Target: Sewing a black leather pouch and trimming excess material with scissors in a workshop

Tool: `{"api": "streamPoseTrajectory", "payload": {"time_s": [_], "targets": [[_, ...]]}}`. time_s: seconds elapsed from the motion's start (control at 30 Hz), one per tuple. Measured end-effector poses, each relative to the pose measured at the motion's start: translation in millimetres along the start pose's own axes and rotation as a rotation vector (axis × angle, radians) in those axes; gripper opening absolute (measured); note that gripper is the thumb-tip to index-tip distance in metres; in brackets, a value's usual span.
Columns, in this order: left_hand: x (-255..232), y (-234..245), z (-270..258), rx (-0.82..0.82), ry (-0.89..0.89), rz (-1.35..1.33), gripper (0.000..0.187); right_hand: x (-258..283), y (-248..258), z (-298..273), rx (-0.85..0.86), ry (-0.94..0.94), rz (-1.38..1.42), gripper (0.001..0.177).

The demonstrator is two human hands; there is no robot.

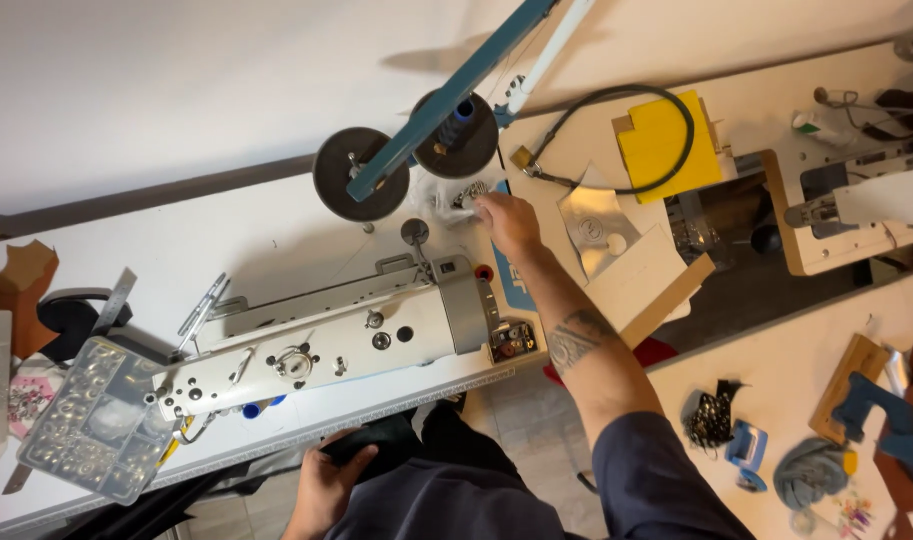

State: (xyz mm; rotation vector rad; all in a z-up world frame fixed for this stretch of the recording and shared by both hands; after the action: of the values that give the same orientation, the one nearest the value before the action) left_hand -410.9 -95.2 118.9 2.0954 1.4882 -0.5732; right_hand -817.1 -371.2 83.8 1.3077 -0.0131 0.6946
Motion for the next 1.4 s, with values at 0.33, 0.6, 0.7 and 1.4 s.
{"api": "streamPoseTrajectory", "payload": {"time_s": [0.33, 0.6, 0.7, 1.4], "targets": [[-32, -15, -9, 0.074, -0.104, 0.048, 0.010, 44, 35, -91, -0.136, -0.044, 0.022, 0.010], [-28, -24, -16, 0.078, -0.047, 0.086, 0.019, 45, 44, -91, -0.200, -0.047, 0.010, 0.014], [-18, -23, -16, 0.046, -0.032, 0.114, 0.022, 42, 51, -99, -0.210, -0.057, 0.013, 0.011], [-25, -61, -32, 0.112, 0.005, 0.226, 0.024, 79, 105, -185, -0.310, -0.231, -0.048, 0.029]]}}
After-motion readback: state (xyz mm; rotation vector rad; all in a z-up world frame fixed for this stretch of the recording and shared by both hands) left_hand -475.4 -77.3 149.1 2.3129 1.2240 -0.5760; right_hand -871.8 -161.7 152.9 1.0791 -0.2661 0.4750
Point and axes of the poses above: each hand's wrist, its own z-axis towards the middle knuckle, its own y-axis out of the back of the hand, x = y × z, the point moved 8 cm from there along z, towards the middle knuckle, and after that the axes turned 15 degrees about y, right-handed, at the moved point
